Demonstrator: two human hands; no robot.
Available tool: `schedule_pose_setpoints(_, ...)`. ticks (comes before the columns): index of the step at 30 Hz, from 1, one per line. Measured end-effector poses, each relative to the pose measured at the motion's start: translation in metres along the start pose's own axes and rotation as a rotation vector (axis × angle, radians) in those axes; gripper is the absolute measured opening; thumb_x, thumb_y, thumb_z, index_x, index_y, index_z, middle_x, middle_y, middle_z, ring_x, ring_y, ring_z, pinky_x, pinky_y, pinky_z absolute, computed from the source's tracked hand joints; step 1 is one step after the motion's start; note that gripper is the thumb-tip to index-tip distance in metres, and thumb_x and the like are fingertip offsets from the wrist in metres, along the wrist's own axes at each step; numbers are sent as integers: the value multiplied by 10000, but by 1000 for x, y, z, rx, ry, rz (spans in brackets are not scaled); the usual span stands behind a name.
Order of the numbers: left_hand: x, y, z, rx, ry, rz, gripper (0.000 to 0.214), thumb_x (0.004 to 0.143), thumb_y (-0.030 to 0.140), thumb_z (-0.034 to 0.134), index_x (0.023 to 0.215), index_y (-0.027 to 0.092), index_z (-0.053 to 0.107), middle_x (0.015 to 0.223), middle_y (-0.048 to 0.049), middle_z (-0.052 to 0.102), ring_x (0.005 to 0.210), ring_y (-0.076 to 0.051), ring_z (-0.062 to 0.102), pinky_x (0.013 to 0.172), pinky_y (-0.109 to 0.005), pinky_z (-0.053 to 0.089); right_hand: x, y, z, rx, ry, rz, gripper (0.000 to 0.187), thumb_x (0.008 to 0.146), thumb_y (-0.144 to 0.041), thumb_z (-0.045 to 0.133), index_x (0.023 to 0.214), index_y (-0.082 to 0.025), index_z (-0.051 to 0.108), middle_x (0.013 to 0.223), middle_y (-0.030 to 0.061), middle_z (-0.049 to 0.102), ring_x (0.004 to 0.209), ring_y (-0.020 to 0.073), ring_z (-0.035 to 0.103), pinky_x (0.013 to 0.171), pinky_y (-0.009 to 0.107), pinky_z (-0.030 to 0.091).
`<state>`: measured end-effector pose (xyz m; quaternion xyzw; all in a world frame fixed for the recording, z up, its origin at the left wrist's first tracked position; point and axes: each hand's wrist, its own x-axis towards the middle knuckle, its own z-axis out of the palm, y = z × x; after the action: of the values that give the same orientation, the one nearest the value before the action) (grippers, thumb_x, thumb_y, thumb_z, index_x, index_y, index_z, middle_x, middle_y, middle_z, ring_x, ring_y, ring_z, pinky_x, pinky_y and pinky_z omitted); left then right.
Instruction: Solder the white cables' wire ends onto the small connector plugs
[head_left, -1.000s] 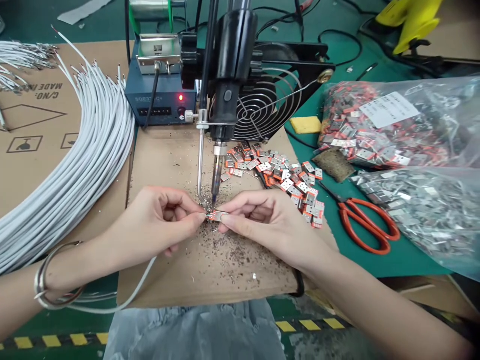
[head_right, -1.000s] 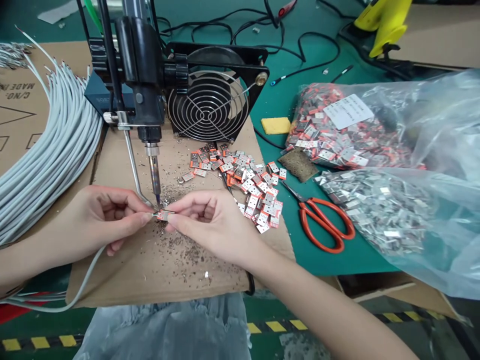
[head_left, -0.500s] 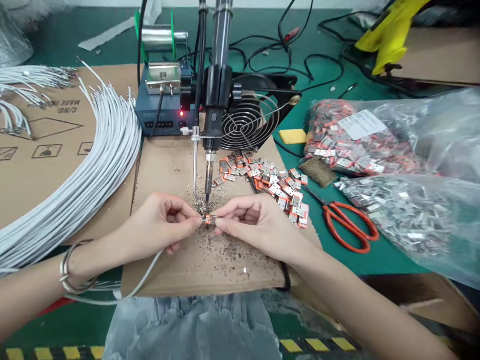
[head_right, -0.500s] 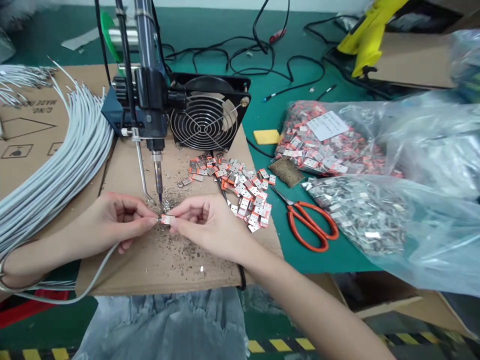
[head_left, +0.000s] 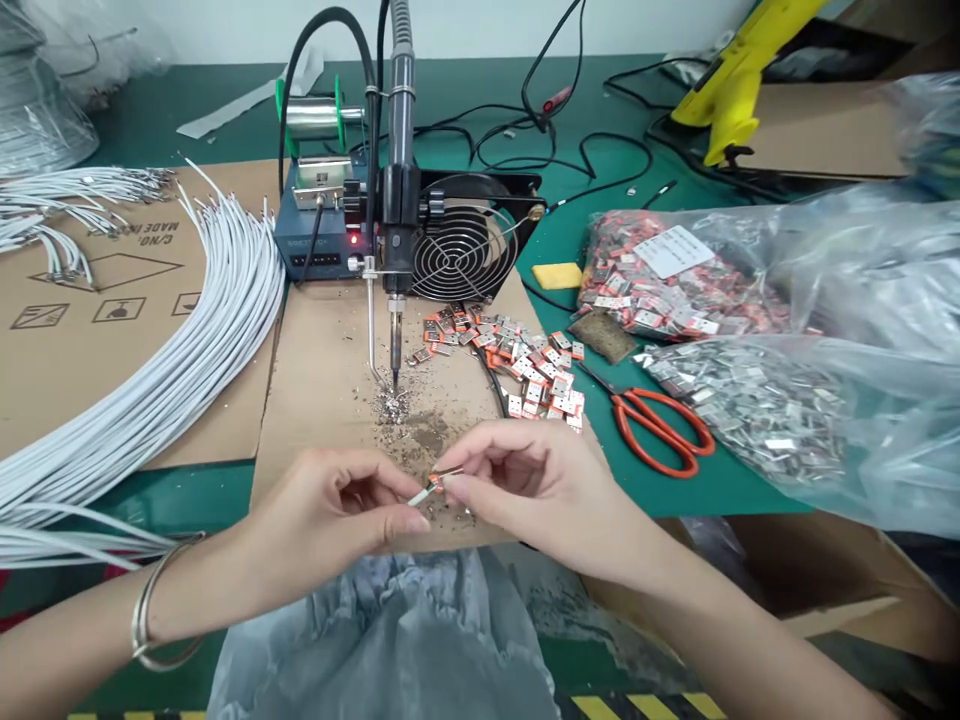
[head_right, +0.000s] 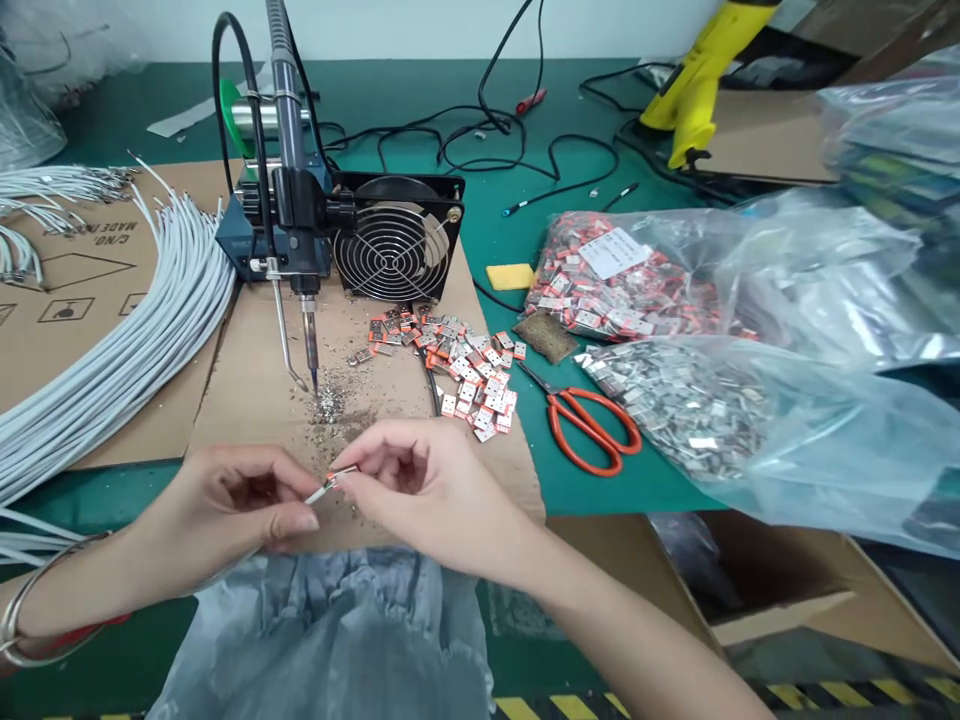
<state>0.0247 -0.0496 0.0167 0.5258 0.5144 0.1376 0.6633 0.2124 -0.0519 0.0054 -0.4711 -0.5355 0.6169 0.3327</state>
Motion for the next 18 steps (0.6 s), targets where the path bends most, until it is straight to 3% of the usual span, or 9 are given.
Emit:
schedule_pose_setpoints(4, -5, -2, 5, -51, 9, -9, 99, 711, 234, 664, 740, 140, 662, 539, 34, 562, 481, -85, 525, 478, -182, 424, -4, 1, 1, 105, -26, 14, 127, 659, -255, 736, 701, -163, 659, 575, 11, 663, 507, 103, 590, 454, 191, 450)
schedule_pose_setpoints(18, -14, -9, 12, -123, -29, -1, 113, 764, 236, 630, 774, 127, 659, 597, 5, 618, 484, -84, 548, 483, -182, 449, -15, 2, 3, 177, -23, 34, 142, 636, -271, 765, 687, -175, 675, 558, -6, 663, 494, 96, 606, 413, 165, 444)
